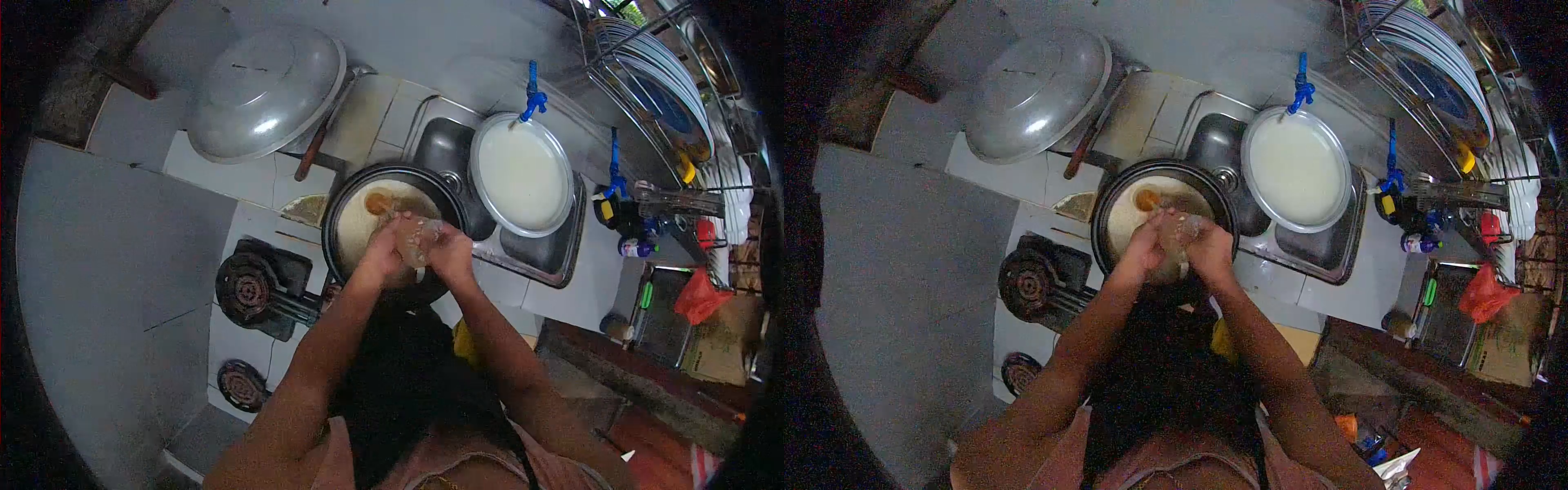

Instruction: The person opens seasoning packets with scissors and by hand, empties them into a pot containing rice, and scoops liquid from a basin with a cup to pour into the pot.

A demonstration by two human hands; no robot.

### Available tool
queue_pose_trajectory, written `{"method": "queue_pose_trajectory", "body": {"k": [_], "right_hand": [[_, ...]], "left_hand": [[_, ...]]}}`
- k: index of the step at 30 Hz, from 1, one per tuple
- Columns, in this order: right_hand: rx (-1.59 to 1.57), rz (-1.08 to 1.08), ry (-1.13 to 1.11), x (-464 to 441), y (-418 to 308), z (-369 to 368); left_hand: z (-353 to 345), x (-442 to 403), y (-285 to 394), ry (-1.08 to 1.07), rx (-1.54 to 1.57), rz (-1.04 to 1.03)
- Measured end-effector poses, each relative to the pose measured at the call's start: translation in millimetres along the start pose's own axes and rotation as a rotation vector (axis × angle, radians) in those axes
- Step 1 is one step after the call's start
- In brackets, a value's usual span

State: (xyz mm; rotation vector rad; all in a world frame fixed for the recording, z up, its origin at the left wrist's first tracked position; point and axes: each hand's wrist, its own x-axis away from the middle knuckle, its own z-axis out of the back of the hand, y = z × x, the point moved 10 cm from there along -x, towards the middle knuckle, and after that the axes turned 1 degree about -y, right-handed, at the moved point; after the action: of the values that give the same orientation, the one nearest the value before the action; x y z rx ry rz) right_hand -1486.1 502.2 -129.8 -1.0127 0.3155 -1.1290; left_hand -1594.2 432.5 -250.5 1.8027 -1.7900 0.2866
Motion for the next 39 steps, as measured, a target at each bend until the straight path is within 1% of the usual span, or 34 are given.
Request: {"method": "queue_pose_trajectory", "body": {"k": [3, 5, 6, 8, 9, 11, 15, 17, 20, 24, 26, 30, 32, 35, 39], "right_hand": [[-0.069, 0.019, -0.014, -1, 13, -5], [-0.026, 0.044, 0.009, 2, 8, 0], [-0.028, 0.043, 0.011, 4, 4, 2], [-0.001, 0.027, 0.023, 8, -2, 8], [-0.002, 0.026, 0.025, 8, -1, 9], [0.117, 0.042, 0.043, 7, 0, 11], [0.019, 0.036, 0.052, 11, 1, 12], [-0.003, 0.1, 0.071, 12, -4, 13], [0.033, 0.085, 0.076, 12, -5, 12], [0.053, 0.035, 0.055, 12, -3, 10], [-0.042, 0.043, 0.062, 12, -1, 7], [-0.086, 0.11, 0.059, 9, 4, 2], [-0.018, 0.1, 0.069, 4, 14, -2], [0.052, 0.107, 0.074, 10, 1, 6], [0.03, 0.084, 0.089, 13, -8, 9]], "left_hand": [[11, -10, -7, -0.017, 0.019, 0.043], [6, -10, -10, -0.138, 0.037, 0.067], [0, -7, -10, -0.139, 0.035, 0.069], [3, -1, -8, -0.005, -0.006, 0.037], [1, -1, -9, -0.006, -0.008, 0.038], [6, 0, -8, 0.051, -0.039, 0.026], [6, -2, -9, -0.022, -0.058, 0.046], [2, -2, -7, -0.068, -0.036, 0.021], [0, 1, -6, -0.016, -0.047, 0.013], [-8, 4, -3, -0.039, -0.062, 0.014], [-13, 10, 0, -0.019, -0.073, 0.01], [0, -2, -7, -0.065, -0.023, 0.066], [0, 3, 0, 0.006, -0.135, 0.017], [1, 2, -2, 0.03, -0.106, 0.044], [0, -1, -2, -0.034, -0.098, 0.023]]}}
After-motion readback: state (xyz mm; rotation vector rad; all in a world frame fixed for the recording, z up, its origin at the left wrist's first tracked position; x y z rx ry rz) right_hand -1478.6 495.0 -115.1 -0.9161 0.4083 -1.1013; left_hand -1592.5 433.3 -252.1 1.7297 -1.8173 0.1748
